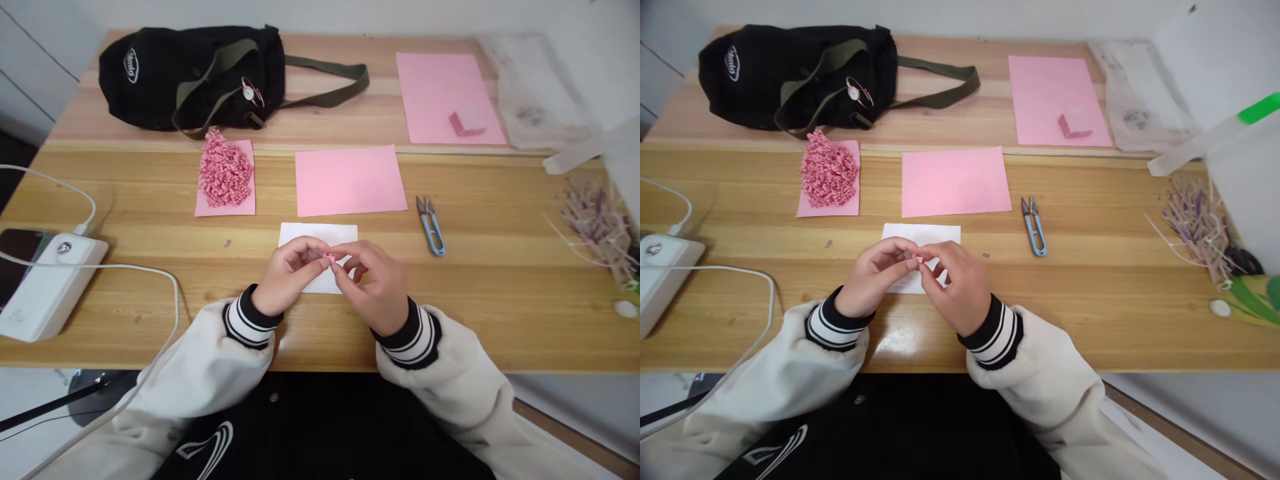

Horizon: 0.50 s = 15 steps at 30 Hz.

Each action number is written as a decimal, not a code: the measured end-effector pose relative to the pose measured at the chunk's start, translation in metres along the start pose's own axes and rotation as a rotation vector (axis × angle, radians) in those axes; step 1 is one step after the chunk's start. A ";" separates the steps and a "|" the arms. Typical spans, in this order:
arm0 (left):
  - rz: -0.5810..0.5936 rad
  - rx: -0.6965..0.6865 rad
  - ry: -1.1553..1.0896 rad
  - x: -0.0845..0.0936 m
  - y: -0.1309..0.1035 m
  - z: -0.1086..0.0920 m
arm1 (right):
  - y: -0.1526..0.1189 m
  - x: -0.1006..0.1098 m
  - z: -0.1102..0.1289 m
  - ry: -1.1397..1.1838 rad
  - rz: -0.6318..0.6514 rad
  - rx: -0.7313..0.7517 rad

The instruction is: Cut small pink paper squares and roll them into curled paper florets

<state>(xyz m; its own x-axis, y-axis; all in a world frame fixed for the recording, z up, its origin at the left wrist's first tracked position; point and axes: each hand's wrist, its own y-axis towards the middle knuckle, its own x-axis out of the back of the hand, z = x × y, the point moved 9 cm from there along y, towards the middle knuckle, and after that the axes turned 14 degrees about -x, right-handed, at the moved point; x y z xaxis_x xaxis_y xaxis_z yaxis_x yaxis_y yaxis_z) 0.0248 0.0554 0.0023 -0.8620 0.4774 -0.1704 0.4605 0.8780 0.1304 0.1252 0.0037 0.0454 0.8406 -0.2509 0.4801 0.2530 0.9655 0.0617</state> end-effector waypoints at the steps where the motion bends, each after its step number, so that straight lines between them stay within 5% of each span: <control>1: 0.000 -0.001 0.001 0.000 0.000 0.000 | 0.000 0.000 0.000 0.001 0.001 0.001; 15: 0.013 -0.029 0.040 0.000 0.001 -0.003 | 0.002 0.002 -0.009 0.004 -0.041 -0.066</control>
<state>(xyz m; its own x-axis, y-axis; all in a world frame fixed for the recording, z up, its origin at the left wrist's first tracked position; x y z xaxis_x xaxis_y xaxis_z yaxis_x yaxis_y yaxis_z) 0.0246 0.0563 0.0052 -0.8642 0.4863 -0.1295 0.4657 0.8703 0.1604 0.1320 0.0040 0.0384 0.8306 -0.2906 0.4751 0.3181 0.9478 0.0236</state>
